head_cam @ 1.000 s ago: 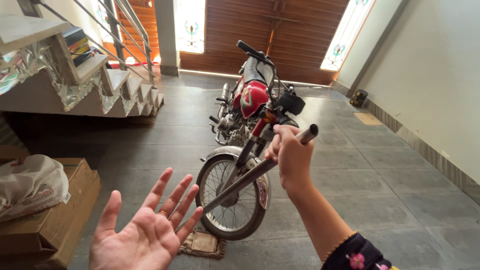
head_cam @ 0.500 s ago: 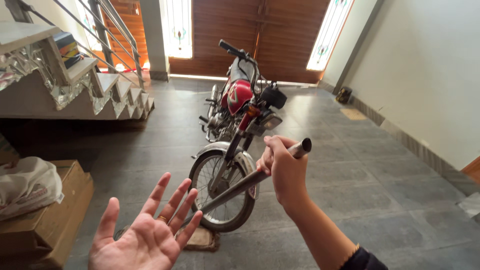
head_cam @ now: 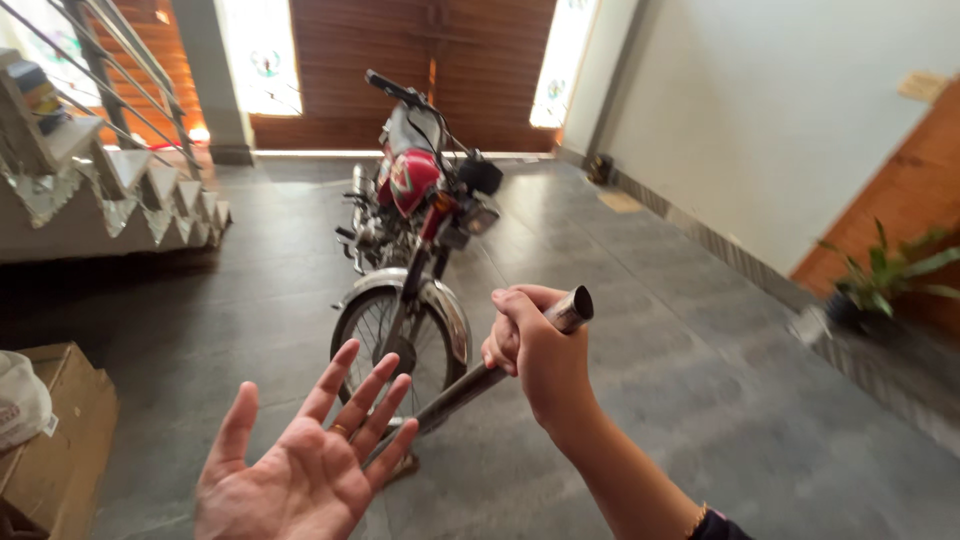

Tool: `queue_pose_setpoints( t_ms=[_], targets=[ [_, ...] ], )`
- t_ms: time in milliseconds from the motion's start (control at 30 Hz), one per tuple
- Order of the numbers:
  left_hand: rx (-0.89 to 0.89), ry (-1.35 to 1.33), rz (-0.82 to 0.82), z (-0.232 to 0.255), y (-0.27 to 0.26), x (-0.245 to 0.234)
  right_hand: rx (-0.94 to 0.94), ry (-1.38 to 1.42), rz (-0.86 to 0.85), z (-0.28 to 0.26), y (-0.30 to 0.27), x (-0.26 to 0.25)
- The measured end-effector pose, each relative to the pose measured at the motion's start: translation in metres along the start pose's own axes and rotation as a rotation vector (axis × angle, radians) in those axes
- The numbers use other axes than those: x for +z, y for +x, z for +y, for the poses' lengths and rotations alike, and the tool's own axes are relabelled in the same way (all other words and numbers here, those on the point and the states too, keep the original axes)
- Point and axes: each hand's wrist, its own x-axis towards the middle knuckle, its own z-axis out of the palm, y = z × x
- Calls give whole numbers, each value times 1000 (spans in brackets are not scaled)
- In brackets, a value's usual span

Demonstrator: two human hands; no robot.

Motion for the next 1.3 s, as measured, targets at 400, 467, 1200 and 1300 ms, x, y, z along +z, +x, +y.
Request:
queue_pose_setpoints(
  t_ms=[400, 467, 1200, 1300],
  targets=[
    [-225, -107, -15, -36, -73, 9, -54, -44, -3, -18, -121, 5],
    [-270, -146, -29, -39, -73, 2, -47, -46, -11, -21, -126, 8],
    [-240, 56, 203, -146, -1, -58, -59, -9, 27, -55, -104, -126],
    [-271, 43, 220, -152, 1, -78, -43, 10, 13, -60, -104, -142]
  ],
)
